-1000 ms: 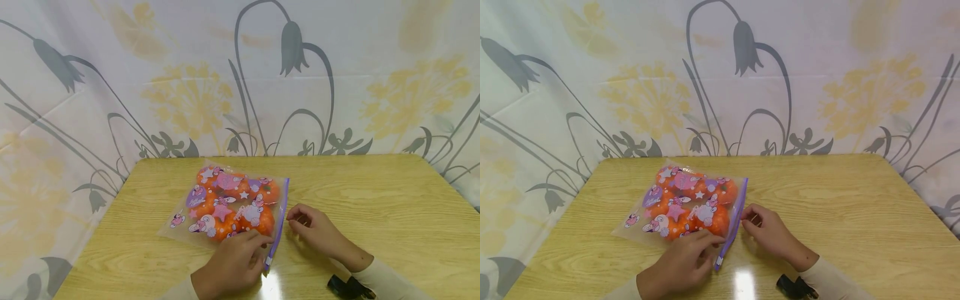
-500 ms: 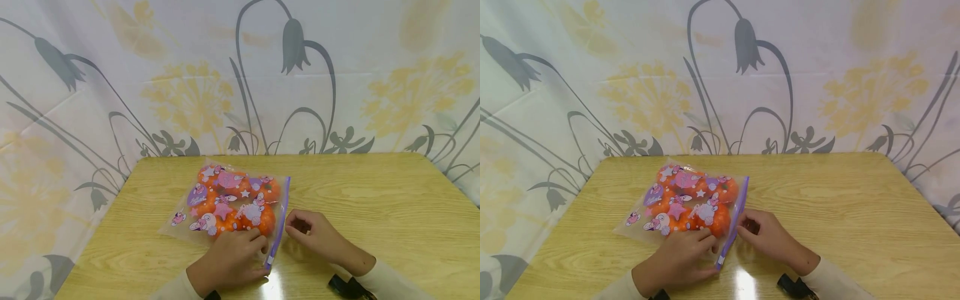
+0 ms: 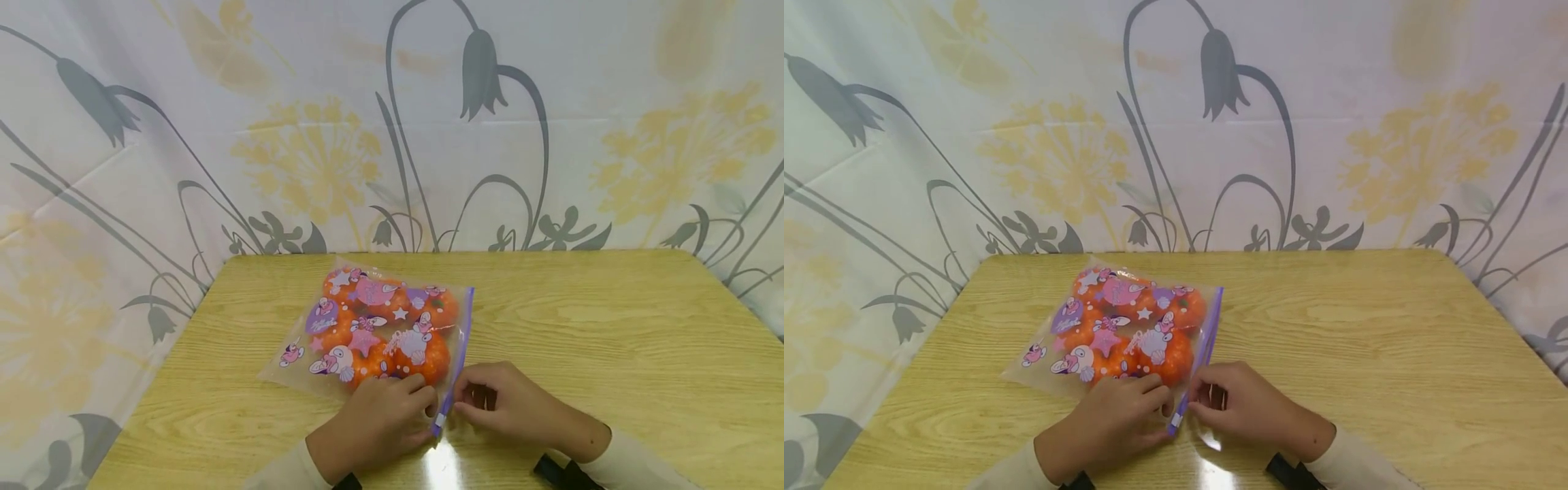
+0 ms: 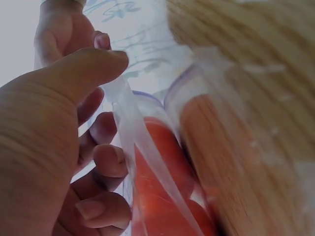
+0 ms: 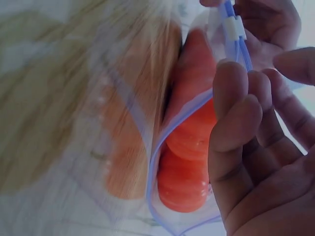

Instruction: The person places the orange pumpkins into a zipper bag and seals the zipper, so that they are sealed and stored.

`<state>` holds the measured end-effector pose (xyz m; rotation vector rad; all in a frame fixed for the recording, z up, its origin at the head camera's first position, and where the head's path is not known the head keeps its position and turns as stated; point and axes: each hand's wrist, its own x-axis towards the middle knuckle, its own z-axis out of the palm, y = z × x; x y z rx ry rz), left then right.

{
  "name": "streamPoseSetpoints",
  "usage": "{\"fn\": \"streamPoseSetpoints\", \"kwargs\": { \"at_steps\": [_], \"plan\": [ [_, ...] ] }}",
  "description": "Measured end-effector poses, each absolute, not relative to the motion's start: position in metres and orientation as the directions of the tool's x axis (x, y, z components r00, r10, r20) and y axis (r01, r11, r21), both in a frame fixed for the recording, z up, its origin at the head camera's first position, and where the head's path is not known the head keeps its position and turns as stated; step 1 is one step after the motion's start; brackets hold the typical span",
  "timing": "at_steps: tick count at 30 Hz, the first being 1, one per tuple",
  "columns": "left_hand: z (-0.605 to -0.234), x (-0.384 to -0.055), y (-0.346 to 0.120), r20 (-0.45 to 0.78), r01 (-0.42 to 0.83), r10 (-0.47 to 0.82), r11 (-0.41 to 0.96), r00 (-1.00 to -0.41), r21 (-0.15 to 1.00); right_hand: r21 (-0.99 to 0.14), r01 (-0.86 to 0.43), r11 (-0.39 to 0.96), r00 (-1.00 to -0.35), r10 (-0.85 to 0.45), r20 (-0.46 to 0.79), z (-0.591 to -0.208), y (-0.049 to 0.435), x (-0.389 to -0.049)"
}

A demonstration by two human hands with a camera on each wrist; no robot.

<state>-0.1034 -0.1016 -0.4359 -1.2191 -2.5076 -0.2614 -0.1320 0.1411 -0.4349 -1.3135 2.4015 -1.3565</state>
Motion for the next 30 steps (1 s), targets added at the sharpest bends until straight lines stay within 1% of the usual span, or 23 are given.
{"fn": "streamPoseSetpoints", "kwargs": {
  "at_steps": [4, 8, 12, 18, 23, 30],
  "plan": [
    [-0.4356, -0.1042, -0.1028, 0.386, 0.794, 0.728, 0.607, -0.567, 0.022, -0.720, -0.641, 0.264, -0.626, -0.722, 0.293, -0.4324, 0.1398, -0.1302],
    [-0.4361, -0.1055, -0.1039, 0.443, 0.813, 0.724, 0.582, -0.529, 0.018, -0.708, -0.647, 0.285, -0.627, -0.726, 0.281, -0.4326, 0.1396, -0.1299],
    [-0.4350, -0.1065, -0.1031, 0.503, 0.822, 0.704, 0.569, -0.500, 0.022, -0.656, -0.698, 0.288, -0.601, -0.733, 0.318, -0.4344, 0.1393, -0.1293],
    [-0.4342, -0.1074, -0.1006, 0.572, 0.829, 0.672, 0.558, -0.471, 0.027, -0.495, -0.825, 0.271, -0.508, -0.740, 0.442, -0.4378, 0.1370, -0.1282],
    [-0.4348, -0.1072, -0.0995, 0.592, 0.844, 0.663, 0.534, -0.458, 0.055, -0.375, -0.888, 0.267, -0.440, -0.730, 0.523, -0.4390, 0.1346, -0.1275],
    [-0.4341, -0.1063, -0.0985, 0.597, 0.843, 0.654, 0.533, -0.464, 0.071, -0.162, -0.952, 0.259, -0.302, -0.724, 0.620, -0.4400, 0.1327, -0.1291]
  ]
}}
